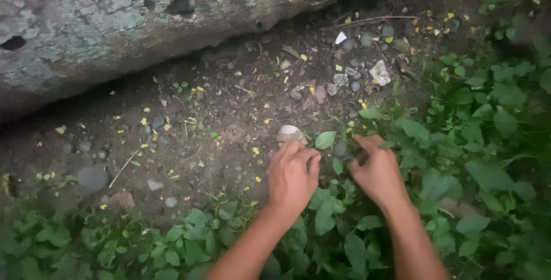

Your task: Picking small weeds and green plants from the ground next to a fallen log.

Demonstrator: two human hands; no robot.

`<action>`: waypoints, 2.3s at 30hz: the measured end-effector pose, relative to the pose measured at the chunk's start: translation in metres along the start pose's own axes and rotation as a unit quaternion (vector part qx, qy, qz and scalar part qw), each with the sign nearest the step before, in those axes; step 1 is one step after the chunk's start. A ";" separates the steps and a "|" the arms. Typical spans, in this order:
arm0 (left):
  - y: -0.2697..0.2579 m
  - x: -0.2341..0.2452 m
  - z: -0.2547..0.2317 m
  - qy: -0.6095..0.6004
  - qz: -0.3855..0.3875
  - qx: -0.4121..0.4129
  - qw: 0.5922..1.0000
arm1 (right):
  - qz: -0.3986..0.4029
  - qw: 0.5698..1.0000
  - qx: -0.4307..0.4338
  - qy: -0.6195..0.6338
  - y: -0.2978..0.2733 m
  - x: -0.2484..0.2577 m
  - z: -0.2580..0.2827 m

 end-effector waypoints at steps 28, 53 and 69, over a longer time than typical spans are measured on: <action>-0.008 -0.002 -0.004 -0.018 -0.006 0.011 1.000 | -0.068 0.996 0.061 -0.015 -0.002 0.005 0.009; -0.012 0.006 0.008 -0.029 -0.042 0.005 0.999 | -0.104 0.993 0.013 0.045 -0.010 0.038 0.017; -0.021 0.026 0.004 -0.007 -0.054 -0.006 0.999 | -0.076 0.993 0.085 -0.012 0.021 -0.006 0.039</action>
Point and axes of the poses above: each hand's wrist, its own y-axis towards the middle knuckle, its own x-axis out of the back of the hand, z = x × y, the point moved 10 cm from there along y, towards the middle knuckle, and after that the axes turned 14 degrees about -x, right-handed, at the moved point
